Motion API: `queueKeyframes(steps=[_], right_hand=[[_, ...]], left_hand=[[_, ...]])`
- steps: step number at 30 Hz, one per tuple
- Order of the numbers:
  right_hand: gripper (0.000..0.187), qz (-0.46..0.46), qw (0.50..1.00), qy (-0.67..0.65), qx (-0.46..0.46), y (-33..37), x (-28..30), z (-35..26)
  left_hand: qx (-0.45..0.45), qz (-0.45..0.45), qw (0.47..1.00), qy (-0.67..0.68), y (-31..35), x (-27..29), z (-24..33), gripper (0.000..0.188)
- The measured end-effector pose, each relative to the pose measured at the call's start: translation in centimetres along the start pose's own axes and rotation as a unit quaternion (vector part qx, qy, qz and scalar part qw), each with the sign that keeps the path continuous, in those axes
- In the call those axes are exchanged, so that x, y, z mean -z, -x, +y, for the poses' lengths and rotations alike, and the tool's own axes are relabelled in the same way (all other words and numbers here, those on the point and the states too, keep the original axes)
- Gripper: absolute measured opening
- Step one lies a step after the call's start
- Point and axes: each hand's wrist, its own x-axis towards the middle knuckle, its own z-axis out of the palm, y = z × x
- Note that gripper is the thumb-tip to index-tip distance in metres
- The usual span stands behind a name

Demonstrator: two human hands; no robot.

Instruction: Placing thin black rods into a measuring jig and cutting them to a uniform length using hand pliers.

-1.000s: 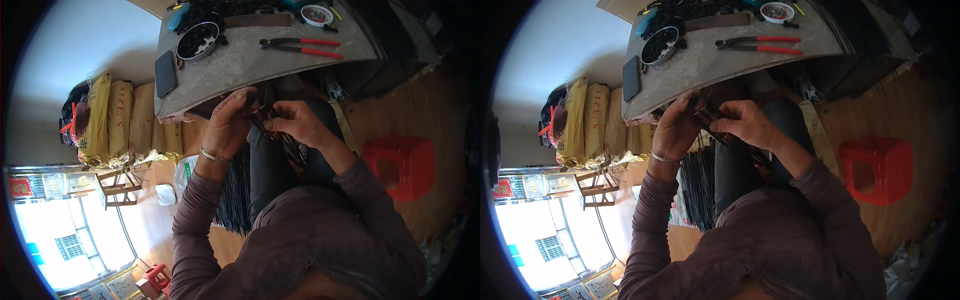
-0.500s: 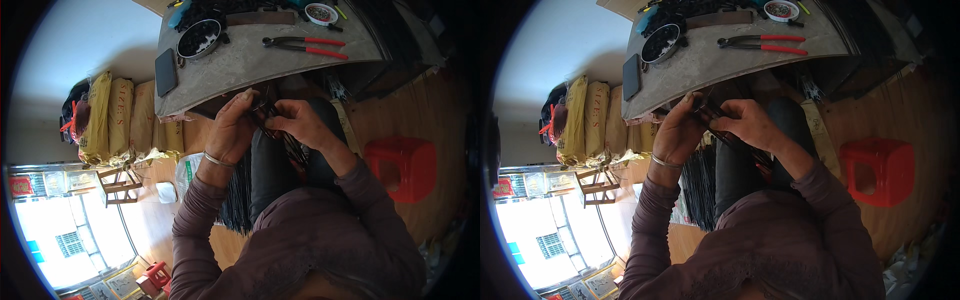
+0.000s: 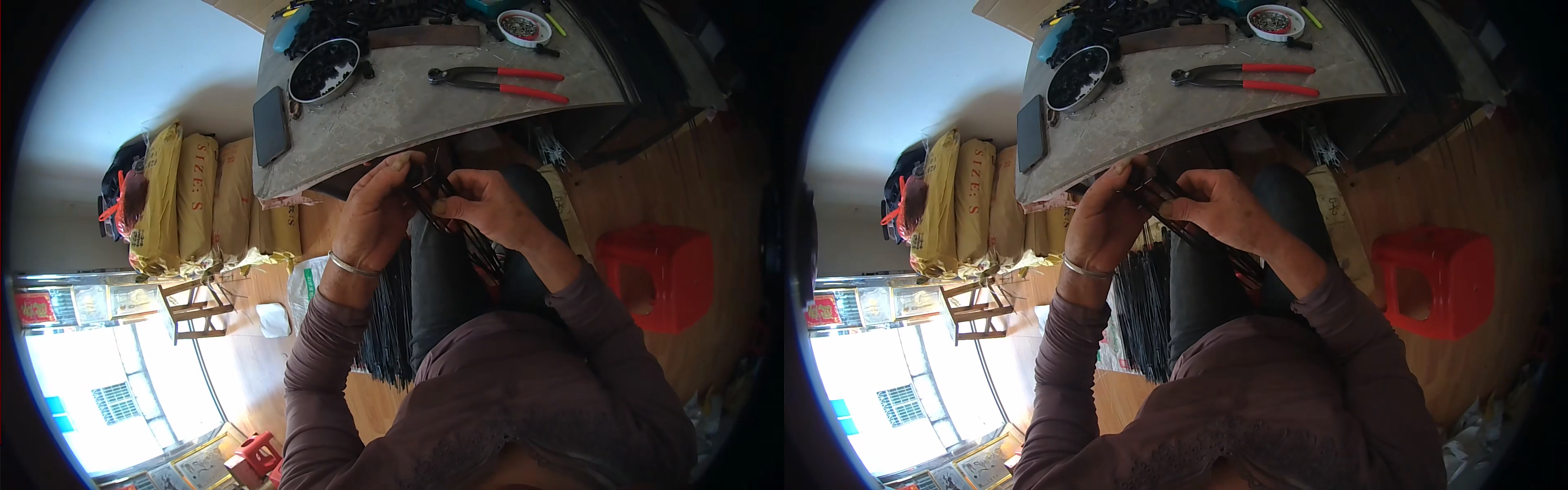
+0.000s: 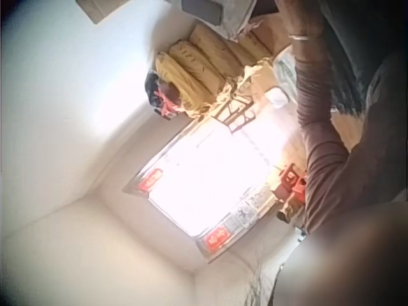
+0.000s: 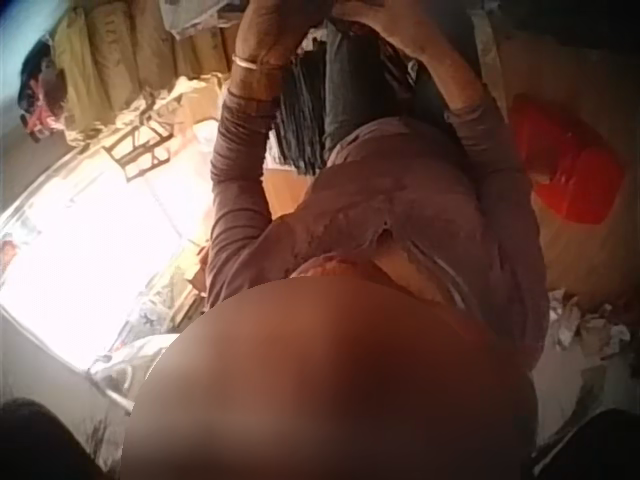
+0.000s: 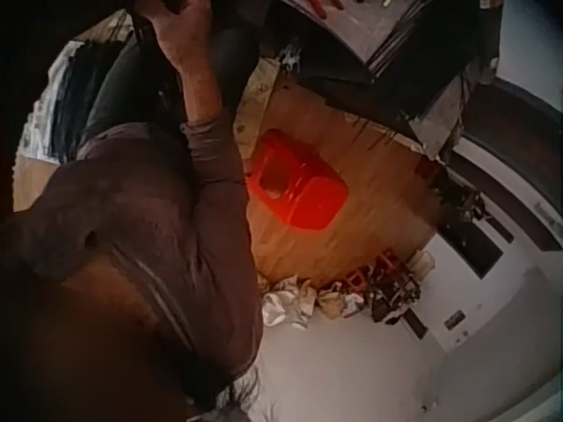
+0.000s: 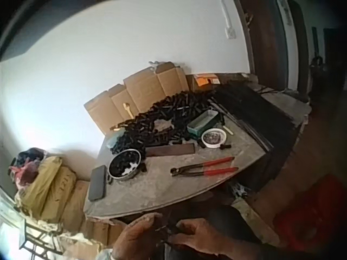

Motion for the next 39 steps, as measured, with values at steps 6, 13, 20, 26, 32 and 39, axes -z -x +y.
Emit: queueKeyframes(steps=[6, 13, 20, 26, 32, 39], right_hand=[[0.014, -0.001, 1.0, 0.007, -0.006, 0.1, -0.4, -0.1], [0.014, -0.004, 1.0, 0.028, -0.004, 0.2, -0.4, -0.1], [0.015, 0.006, 1.0, 0.024, 0.008, 0.0, -0.4, 0.2], [0.015, 0.01, 1.0, 0.022, 0.008, -0.1, -0.5, 0.1], [0.015, 0.037, 0.999, 0.008, -0.001, 0.0, -0.7, 0.4], [0.016, 0.056, 0.998, -0.028, 0.016, 0.3, -0.9, 0.5]], left_hand=[[-0.021, -0.028, 0.999, -0.027, 0.4, -0.2, -0.1, 0.028], [-0.016, -0.043, 0.999, 0.009, 0.3, 1.2, -0.5, 0.03], [-0.015, -0.019, 1.0, -0.001, 0.4, 1.0, -0.5, 0.029], [-0.023, -0.035, 0.999, -0.002, 0.4, 0.7, -0.5, 0.027], [-0.113, 0.056, 0.976, -0.179, 0.9, -0.5, -0.5, 0.026], [-0.179, 0.119, 0.949, -0.231, 1.1, -2.0, -1.5, 0.026]])
